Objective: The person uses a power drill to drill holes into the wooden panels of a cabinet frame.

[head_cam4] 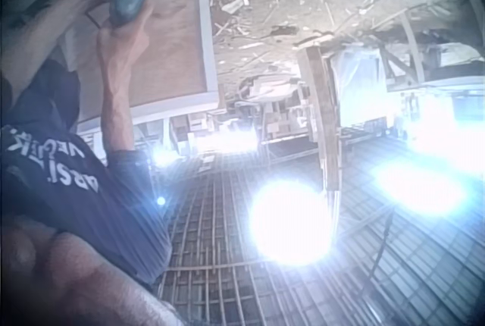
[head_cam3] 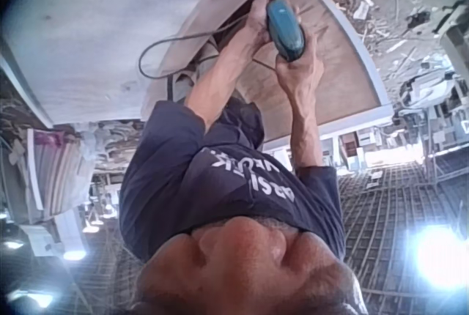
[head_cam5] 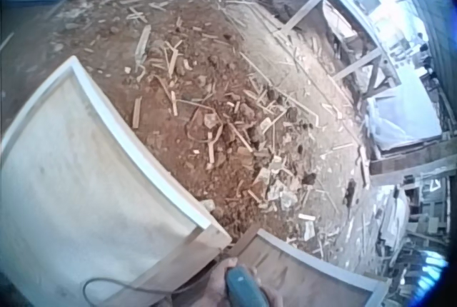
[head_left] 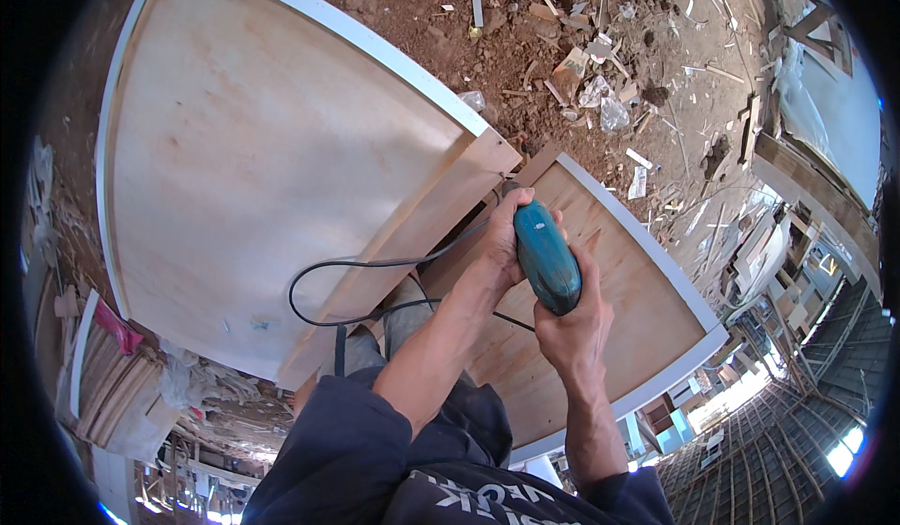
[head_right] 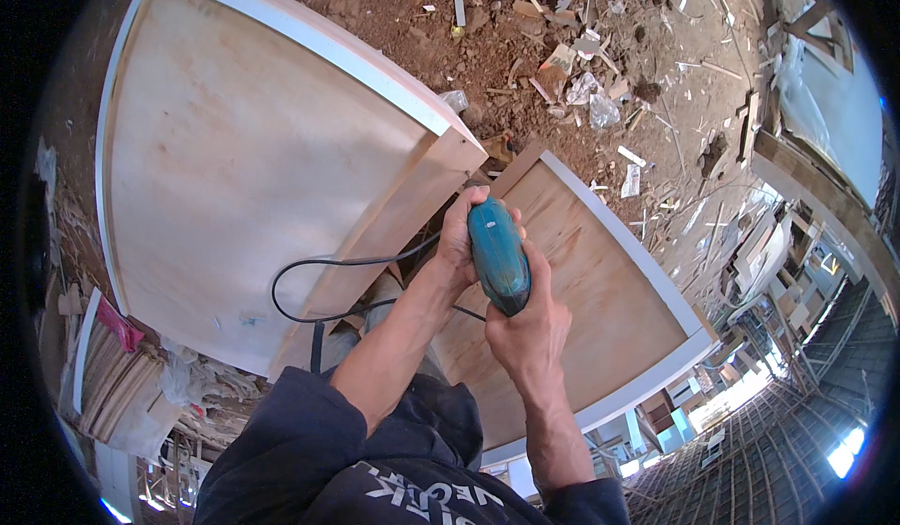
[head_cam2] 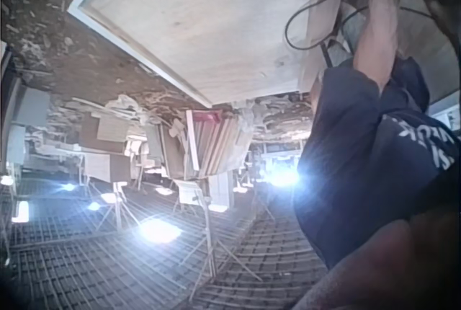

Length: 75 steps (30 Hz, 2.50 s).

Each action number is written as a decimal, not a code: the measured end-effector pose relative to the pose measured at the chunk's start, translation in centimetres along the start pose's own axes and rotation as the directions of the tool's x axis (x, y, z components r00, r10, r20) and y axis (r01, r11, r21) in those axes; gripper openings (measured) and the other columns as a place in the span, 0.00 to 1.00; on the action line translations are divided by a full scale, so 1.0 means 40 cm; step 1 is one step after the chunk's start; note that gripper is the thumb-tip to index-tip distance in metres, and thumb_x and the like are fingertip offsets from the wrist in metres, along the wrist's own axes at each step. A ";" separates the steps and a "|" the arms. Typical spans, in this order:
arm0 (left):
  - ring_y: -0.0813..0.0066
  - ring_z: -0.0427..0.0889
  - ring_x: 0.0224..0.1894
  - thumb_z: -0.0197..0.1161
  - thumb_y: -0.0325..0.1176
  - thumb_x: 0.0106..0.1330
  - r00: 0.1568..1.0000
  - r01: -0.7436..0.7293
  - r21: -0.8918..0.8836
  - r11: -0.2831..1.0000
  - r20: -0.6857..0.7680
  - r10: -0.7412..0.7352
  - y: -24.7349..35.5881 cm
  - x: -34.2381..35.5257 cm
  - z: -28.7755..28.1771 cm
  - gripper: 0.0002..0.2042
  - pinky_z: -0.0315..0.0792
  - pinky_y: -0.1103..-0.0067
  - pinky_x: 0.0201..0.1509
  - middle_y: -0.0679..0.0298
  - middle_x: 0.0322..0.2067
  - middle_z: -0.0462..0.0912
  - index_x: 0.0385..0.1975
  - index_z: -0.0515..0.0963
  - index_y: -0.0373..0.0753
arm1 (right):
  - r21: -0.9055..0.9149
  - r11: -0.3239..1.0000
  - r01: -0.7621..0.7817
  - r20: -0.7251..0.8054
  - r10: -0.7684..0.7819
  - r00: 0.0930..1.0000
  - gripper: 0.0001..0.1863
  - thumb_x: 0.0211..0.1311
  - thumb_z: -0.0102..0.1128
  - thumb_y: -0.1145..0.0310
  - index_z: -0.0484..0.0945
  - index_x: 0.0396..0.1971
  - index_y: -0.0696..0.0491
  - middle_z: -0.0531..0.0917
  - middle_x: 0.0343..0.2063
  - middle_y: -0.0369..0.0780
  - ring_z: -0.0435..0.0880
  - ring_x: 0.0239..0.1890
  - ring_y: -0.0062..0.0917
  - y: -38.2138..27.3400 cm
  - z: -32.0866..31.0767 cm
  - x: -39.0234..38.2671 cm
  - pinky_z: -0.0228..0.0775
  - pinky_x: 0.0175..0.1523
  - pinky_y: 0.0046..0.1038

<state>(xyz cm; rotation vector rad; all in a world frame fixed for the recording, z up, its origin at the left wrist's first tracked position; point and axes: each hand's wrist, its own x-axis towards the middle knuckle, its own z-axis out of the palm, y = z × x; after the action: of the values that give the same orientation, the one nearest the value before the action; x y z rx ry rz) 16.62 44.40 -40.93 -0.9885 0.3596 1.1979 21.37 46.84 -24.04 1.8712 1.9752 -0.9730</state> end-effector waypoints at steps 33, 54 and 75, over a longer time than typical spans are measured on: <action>0.71 0.79 0.33 0.65 0.30 0.61 -0.223 -0.209 0.872 0.442 -0.483 0.847 0.295 -0.663 -1.207 0.07 0.74 0.72 0.39 0.63 0.29 0.81 0.32 0.77 0.33 | 0.388 0.922 -0.009 0.093 -0.030 0.995 0.29 0.50 0.66 0.81 0.73 0.56 0.60 0.82 0.41 0.39 0.81 0.43 0.25 0.150 0.326 -0.628 0.73 0.51 0.26; 0.70 0.87 0.39 0.57 0.33 0.75 0.875 -0.472 0.252 0.845 0.021 0.483 0.100 -0.711 -0.586 0.07 0.84 0.81 0.43 0.60 0.38 0.85 0.42 0.78 0.37 | 0.726 0.688 0.022 0.014 -0.047 0.999 0.38 0.46 0.70 0.85 0.69 0.61 0.60 0.83 0.38 0.42 0.85 0.37 0.25 0.189 0.324 -0.825 0.79 0.41 0.26; 0.71 0.86 0.38 0.56 0.33 0.76 0.925 -0.296 0.483 0.824 -0.070 0.373 0.076 -0.448 -0.517 0.10 0.83 0.79 0.42 0.60 0.36 0.84 0.51 0.74 0.36 | 0.360 0.929 0.083 -0.047 -0.071 0.996 0.38 0.48 0.73 0.77 0.68 0.63 0.56 0.85 0.44 0.46 0.86 0.46 0.30 0.177 0.229 -0.704 0.76 0.53 0.31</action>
<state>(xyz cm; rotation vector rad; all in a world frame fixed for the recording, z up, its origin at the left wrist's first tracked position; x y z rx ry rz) 12.46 17.18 -41.14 -0.6109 0.9410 1.2655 29.77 18.69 -16.06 2.0131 2.0096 -1.4215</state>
